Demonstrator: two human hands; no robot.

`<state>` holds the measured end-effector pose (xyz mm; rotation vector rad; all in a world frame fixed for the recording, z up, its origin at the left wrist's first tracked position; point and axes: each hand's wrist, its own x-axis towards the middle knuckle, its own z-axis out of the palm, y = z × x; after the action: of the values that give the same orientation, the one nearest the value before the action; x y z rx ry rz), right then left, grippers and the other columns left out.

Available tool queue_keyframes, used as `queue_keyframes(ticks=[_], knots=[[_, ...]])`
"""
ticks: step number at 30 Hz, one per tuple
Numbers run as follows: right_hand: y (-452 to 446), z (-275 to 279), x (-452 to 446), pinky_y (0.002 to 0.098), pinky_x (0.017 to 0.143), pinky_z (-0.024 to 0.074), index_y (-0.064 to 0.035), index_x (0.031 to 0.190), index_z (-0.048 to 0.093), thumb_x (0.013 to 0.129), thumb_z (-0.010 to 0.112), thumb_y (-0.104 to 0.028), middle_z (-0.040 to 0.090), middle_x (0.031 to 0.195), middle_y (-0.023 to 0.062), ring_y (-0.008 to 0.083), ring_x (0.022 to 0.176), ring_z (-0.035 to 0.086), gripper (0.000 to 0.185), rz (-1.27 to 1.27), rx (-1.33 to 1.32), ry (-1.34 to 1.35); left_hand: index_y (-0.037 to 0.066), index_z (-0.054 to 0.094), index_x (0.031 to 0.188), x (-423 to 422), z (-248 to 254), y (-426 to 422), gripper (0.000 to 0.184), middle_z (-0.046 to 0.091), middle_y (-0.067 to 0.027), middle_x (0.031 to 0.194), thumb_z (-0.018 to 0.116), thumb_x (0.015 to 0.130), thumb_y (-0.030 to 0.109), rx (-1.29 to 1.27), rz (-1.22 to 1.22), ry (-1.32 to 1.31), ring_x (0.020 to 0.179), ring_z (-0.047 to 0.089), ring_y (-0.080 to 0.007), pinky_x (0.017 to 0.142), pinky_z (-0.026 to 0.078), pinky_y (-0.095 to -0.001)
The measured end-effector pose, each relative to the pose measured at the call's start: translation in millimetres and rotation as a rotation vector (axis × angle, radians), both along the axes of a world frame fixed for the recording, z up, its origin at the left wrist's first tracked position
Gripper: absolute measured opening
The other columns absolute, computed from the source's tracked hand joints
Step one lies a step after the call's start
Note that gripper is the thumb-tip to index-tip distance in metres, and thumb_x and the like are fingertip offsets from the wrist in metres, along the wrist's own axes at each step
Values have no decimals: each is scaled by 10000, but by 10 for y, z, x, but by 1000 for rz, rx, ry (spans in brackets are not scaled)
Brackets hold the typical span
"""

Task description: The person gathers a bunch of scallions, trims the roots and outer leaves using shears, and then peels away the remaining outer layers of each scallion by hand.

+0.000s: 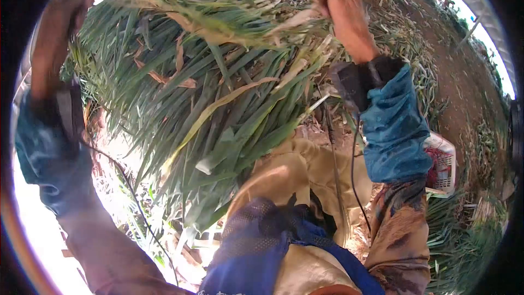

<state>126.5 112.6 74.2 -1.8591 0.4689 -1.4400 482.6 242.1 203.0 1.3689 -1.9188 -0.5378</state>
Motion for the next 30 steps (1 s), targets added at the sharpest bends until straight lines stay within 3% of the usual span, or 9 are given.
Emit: queue_keyframes(ticks=[2,5,6,7,10,13,22,25,30], knots=[[180,32,287,284,540,418,-84,944,569,871,559,-297,547,734,12,109,642,515,225,164,-53,-9,28,586,959,-523,251,-160,205,585,-27,866,513,857,191,196,-435,126,709,549,-101,584,425,-243],[347,-178,703,261,670,452,-41,986,627,829,591,-254,602,849,3,118,757,560,268,420,-52,-79,40,454,1244,-929,-479,-650,432,552,-94,1143,555,868,225,-211,-228,190,946,562,-82,723,482,-234],[613,-202,728,298,741,437,-30,978,627,830,595,-246,602,909,23,108,819,539,264,566,119,-2,27,574,995,-1193,-708,-579,194,548,-58,808,487,855,132,-399,-93,-21,707,512,-154,652,413,-256],[787,-423,853,298,744,461,11,1007,550,797,603,-131,576,903,33,113,852,517,259,559,175,-104,11,560,849,-1357,-892,-561,162,573,-62,778,533,793,161,-982,-42,-631,677,539,-204,646,426,-286],[1267,-1200,789,296,700,432,-6,960,521,850,496,-96,544,836,60,132,769,490,144,855,469,352,-15,572,875,-1292,-1327,-453,196,614,-110,869,586,738,124,-231,-648,-458,800,589,-259,729,467,-314],[1313,-1340,461,321,722,431,-5,975,529,839,509,-143,552,861,81,167,793,501,194,972,390,637,-11,599,1012,-1202,-1337,-176,281,610,-109,974,602,767,124,648,-471,-409,883,577,-201,791,458,-322],[-1033,-767,-1982,399,787,429,-1,1018,555,805,545,-283,575,934,141,273,868,532,354,-759,-73,891,7,516,1171,-393,-1162,-493,427,604,-59,948,607,777,143,-66,327,93,784,564,-118,684,445,-224],[-988,-1082,-2448,425,809,428,0,1032,563,793,557,-330,582,958,161,308,893,543,407,-904,-21,877,8,547,1140,-711,-1497,-619,363,609,-52,941,577,802,138,-33,364,159,790,567,-122,694,444,-239],[-458,-3105,-2163,468,845,427,2,1056,577,775,577,-409,595,999,195,367,934,560,498,-567,355,986,10,607,1019,-1676,-2470,-524,260,607,-79,915,607,782,116,174,-98,71,826,579,-157,713,463,-277]])
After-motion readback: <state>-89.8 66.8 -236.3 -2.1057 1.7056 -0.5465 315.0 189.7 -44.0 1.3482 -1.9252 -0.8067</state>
